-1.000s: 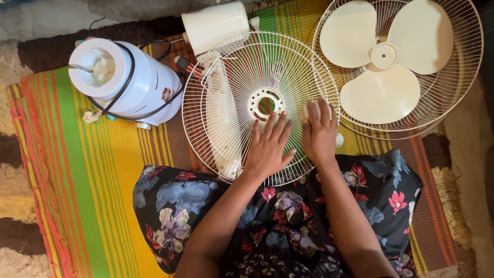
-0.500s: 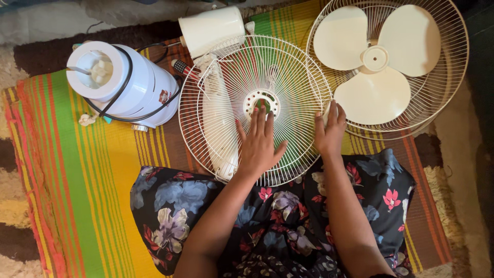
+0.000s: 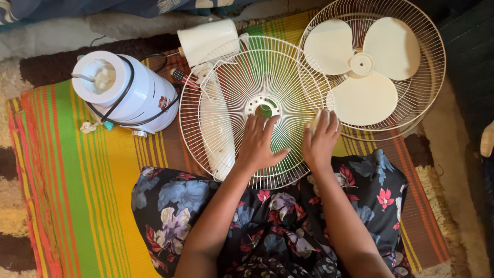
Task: The person sits on a mat and wipes the metal wire cage of a disassembled electric fan using a white cloth. They methodically clean the front grill, moving their hands around the circular frame and through the center opening.
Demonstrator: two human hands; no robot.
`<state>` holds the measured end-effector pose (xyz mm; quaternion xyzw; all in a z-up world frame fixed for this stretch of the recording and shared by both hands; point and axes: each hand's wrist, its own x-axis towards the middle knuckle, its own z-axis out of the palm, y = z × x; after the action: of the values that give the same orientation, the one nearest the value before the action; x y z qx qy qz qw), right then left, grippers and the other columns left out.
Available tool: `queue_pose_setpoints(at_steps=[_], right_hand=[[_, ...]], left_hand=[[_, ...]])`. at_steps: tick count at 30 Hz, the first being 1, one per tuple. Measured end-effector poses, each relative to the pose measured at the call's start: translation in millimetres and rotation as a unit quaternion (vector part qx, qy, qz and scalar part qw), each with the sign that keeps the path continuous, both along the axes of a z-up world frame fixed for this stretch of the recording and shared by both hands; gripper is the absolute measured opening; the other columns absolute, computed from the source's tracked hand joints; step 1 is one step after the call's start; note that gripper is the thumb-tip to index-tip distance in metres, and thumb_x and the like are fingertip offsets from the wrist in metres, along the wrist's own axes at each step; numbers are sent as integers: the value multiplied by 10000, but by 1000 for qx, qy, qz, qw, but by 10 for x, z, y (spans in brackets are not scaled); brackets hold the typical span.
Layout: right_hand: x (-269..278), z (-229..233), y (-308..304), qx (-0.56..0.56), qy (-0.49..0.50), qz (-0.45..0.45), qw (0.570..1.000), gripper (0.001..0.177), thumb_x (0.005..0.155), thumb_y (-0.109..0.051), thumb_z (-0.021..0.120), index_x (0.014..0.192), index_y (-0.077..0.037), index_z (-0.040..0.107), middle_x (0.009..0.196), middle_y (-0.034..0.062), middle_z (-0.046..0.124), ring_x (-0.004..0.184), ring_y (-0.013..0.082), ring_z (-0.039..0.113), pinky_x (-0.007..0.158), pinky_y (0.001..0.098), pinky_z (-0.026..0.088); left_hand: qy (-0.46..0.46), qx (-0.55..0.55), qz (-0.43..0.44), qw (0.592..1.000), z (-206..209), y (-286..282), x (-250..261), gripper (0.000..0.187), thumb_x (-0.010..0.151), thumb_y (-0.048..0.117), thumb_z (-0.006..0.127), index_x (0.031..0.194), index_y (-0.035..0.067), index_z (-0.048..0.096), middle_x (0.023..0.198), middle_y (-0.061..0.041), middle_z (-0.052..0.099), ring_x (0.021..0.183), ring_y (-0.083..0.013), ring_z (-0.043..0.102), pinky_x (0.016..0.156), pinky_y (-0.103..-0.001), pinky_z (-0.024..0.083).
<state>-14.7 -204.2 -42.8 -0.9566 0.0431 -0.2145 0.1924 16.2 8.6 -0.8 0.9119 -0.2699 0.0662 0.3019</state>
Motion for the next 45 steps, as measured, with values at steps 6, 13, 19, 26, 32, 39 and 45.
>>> queue_pose_setpoints(at_steps=[6,13,19,26,32,39,45], right_hand=[[-20,383,443,-63,17,53,996,580,1074,-247,508,1539,84,407,1598,343,329,1518,532,250,1271,631,153],[-187,633,561,-26,30,70,997,595,998,-277,601,1481,51,483,1596,294,328,1512,521,198,1239,635,183],[-222,553,592,-17,53,73,996,607,995,-271,615,1514,12,478,1614,268,317,1513,519,191,1225,639,191],[-183,501,577,-10,80,86,993,599,999,-277,596,1522,-16,467,1629,236,319,1529,488,210,1223,622,210],[-28,336,390,-24,140,50,989,631,991,-323,572,1537,-52,411,1613,238,313,1486,499,218,1192,630,195],[162,-139,-118,-47,127,-27,990,619,1088,-317,435,1601,-37,230,1647,277,279,1545,505,187,1293,674,135],[249,-325,-321,90,144,-99,981,688,1068,-387,470,1567,22,230,1586,374,133,1429,576,188,1154,674,253]], left_hand=[[-72,-4,-14,997,69,6,87,921,730,478,835,1445,81,413,1312,-274,550,1326,-472,494,1200,-612,297],[-38,20,-76,996,188,129,272,818,782,413,830,1430,118,427,1192,-229,582,1215,-419,552,1230,-606,310],[-41,13,-79,996,197,127,302,849,754,386,829,1423,90,399,1222,-233,569,1253,-436,523,1229,-656,209],[-4,37,-51,998,40,89,244,861,764,363,839,1426,97,357,1290,-225,512,1338,-449,464,1203,-766,87],[-18,52,-46,997,-93,86,278,885,724,392,841,1410,106,362,1320,-289,511,1326,-469,451,1166,-744,95],[38,96,-59,993,-203,96,274,836,792,461,802,1432,132,375,1264,-218,551,1298,-423,482,1222,-716,133],[41,154,-65,985,-131,65,231,869,850,575,721,1501,109,385,1302,-244,516,1285,-428,478,1206,-670,171]])
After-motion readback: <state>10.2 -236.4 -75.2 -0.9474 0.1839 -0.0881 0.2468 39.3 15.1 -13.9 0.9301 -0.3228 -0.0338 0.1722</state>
